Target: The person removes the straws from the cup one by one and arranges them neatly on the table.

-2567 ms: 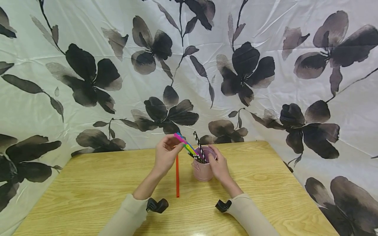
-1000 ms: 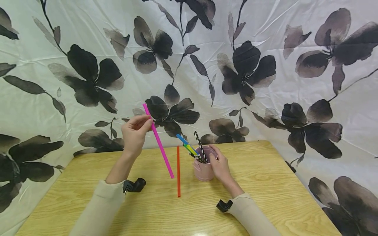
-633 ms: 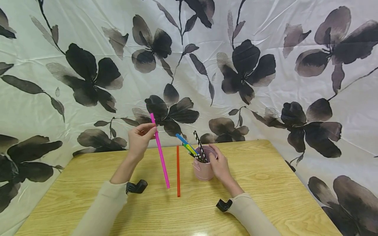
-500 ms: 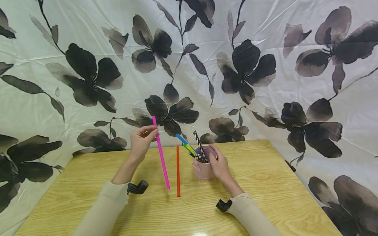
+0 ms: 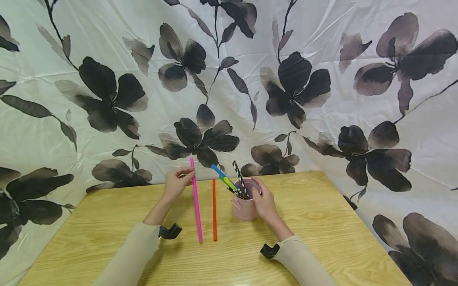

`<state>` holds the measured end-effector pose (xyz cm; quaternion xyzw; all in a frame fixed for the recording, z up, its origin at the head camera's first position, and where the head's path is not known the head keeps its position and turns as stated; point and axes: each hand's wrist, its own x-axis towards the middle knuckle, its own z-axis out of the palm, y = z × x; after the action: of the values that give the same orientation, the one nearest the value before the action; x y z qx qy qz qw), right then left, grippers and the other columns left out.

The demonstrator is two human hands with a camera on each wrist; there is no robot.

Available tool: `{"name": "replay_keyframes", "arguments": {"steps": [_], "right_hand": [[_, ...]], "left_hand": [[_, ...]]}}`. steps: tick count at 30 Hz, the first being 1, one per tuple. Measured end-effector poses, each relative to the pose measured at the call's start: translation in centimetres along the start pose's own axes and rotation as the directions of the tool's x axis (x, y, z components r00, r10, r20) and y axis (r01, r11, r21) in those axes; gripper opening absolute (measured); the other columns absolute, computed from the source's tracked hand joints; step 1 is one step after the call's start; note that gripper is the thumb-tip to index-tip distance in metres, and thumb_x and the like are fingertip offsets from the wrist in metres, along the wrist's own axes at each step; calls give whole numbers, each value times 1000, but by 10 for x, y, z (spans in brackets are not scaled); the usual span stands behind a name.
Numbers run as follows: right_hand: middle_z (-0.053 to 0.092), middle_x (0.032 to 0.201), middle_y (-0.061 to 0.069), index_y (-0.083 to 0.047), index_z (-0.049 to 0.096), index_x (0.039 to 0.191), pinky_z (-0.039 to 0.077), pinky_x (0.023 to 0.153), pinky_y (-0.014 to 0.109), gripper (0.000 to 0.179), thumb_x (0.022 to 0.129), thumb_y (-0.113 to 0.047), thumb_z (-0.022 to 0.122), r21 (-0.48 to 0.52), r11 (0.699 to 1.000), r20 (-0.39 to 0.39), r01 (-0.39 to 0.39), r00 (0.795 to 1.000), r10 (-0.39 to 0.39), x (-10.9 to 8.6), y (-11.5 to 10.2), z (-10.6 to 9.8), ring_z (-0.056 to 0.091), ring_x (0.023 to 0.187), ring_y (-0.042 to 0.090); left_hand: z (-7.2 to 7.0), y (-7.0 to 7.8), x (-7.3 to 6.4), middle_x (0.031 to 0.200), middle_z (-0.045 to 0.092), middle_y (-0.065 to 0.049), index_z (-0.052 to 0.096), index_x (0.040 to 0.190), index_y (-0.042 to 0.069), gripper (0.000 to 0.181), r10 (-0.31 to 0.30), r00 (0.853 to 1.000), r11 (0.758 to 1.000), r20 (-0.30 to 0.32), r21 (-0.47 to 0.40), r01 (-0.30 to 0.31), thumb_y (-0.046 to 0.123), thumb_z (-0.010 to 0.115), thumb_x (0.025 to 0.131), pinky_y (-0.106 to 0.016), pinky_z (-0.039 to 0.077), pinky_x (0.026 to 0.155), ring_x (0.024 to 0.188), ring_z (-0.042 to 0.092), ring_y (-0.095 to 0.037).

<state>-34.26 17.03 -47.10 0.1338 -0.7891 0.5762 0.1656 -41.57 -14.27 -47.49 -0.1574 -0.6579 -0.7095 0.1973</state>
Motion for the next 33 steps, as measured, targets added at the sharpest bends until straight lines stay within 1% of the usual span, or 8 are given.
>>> {"name": "replay_keyframes", "arguments": {"steps": [2,8,12,14,19,23,27,33], "right_hand": [[53,119,3,-17,49,125,40,88,39,35,91,-14,44,-3,1000,0,2,1000,-2,0,0,0,48,108,18],[52,120,3,-18,48,126,40,88,40,34,92,-16,44,-5,1000,7,5,1000,-5,1,0,-2,48,109,18],[52,120,3,-25,49,124,41,87,41,33,92,-18,44,-2,1000,5,12,1000,-12,2,1,-3,48,108,19],[52,120,3,-26,49,123,41,87,41,33,92,-18,45,1,1000,6,15,1000,-15,2,1,-2,48,108,18],[52,121,2,-24,48,125,41,88,38,34,92,-16,45,10,1000,15,-3,1000,3,-1,-1,-2,48,108,17],[50,123,4,-22,47,126,40,89,39,35,92,-16,45,20,1000,18,-9,1000,8,-2,-2,-2,47,110,19],[49,124,7,-20,46,127,38,90,42,36,92,-14,45,34,999,22,3,1000,-4,0,-2,-2,46,112,22],[53,120,3,-24,49,124,39,89,37,35,91,-14,44,-4,1000,7,-4,1000,4,-1,-3,-2,47,110,18]], "left_hand": [[1,-4,-3,84,62,-13,65,94,-5,27,-35,999,999,-10,40,35,14,70,76,-33,52,55,68,62,-18],[-1,-40,2,83,62,-8,65,96,-2,30,-92,996,986,-5,140,92,21,70,76,-31,52,56,68,62,-14],[2,-39,1,80,61,-9,65,96,-4,29,-135,991,979,-4,152,134,17,70,76,-34,52,54,65,61,-15],[5,-32,-2,79,62,-9,63,97,-6,29,-170,985,971,-11,169,169,14,69,76,-33,52,54,64,60,-14],[13,-13,-7,76,63,-9,62,97,-8,28,-281,959,928,-46,244,283,9,68,76,-38,52,57,62,59,-13],[17,-5,-8,76,62,-14,63,96,-10,23,-325,944,908,-54,259,328,2,67,76,-47,50,61,60,59,-17],[16,-9,-6,75,62,-14,64,93,-8,21,-369,928,890,-51,269,368,2,68,75,-44,51,59,58,59,-18],[16,-17,-7,73,61,-12,65,90,-7,18,-448,894,854,-22,287,434,2,68,74,-36,52,52,54,59,-18]]}}
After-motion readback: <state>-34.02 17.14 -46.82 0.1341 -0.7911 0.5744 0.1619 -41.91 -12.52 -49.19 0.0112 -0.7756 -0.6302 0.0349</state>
